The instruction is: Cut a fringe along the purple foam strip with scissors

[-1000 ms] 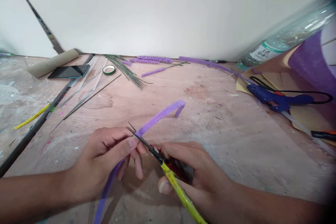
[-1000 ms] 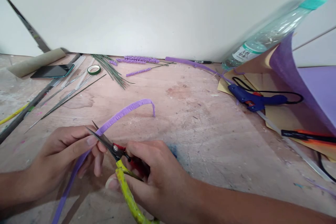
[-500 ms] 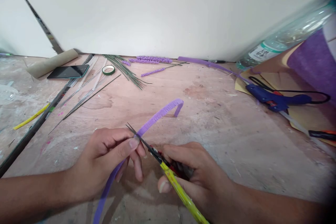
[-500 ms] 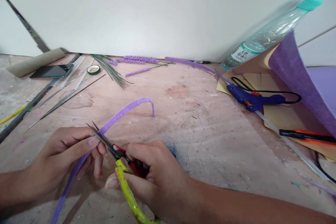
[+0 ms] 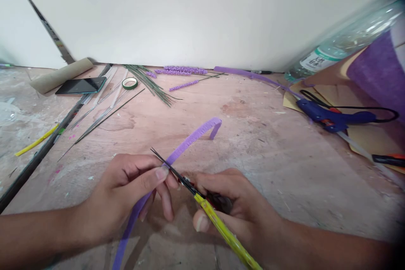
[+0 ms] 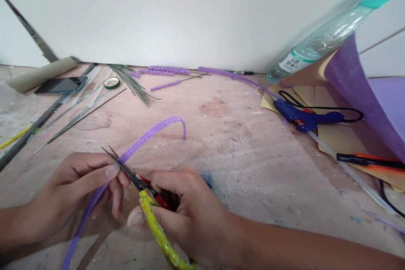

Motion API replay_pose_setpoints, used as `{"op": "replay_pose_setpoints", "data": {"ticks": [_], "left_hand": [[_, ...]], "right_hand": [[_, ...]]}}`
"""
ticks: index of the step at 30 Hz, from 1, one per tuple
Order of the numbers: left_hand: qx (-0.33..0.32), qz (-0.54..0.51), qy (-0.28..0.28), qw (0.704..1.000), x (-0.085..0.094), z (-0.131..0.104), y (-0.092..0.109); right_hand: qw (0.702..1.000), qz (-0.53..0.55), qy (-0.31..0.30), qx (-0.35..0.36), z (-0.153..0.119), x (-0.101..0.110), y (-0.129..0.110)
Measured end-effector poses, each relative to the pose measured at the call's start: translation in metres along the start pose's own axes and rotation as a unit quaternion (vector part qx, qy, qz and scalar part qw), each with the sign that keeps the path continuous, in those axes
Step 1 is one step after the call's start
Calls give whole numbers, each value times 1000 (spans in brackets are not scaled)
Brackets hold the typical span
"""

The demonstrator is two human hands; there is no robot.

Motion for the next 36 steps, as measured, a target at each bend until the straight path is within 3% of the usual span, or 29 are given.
{"op": "replay_pose_setpoints", "data": {"ticks": [10, 17, 22, 27, 36], "left_hand": [[20, -40, -19, 999, -3, -1, -5], [14, -73, -17, 997, 0, 4, -5], [-27, -76, 0, 997, 3, 4, 1], [-79, -40, 22, 996, 7, 3, 13], [-117, 27, 23, 993, 8, 0, 10]], "right_hand": [[999, -37, -37, 5, 1, -5, -2], [999, -13, -29, 27, 4, -2, -5], [992, -125, 4, 5, 5, 6, -4], [966, -251, 60, 24, 6, 12, -4], [942, -318, 91, 56, 8, 6, -9]]}}
Point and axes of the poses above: each hand's wrist, its own z-axis towards the middle knuckle, its own x-axis out of the back of the hand, y = z × x, the point moved 8 cm from there along z, towards the middle knuckle, and after that the axes turned 9 degrees about -z, right-handed, at the moved point
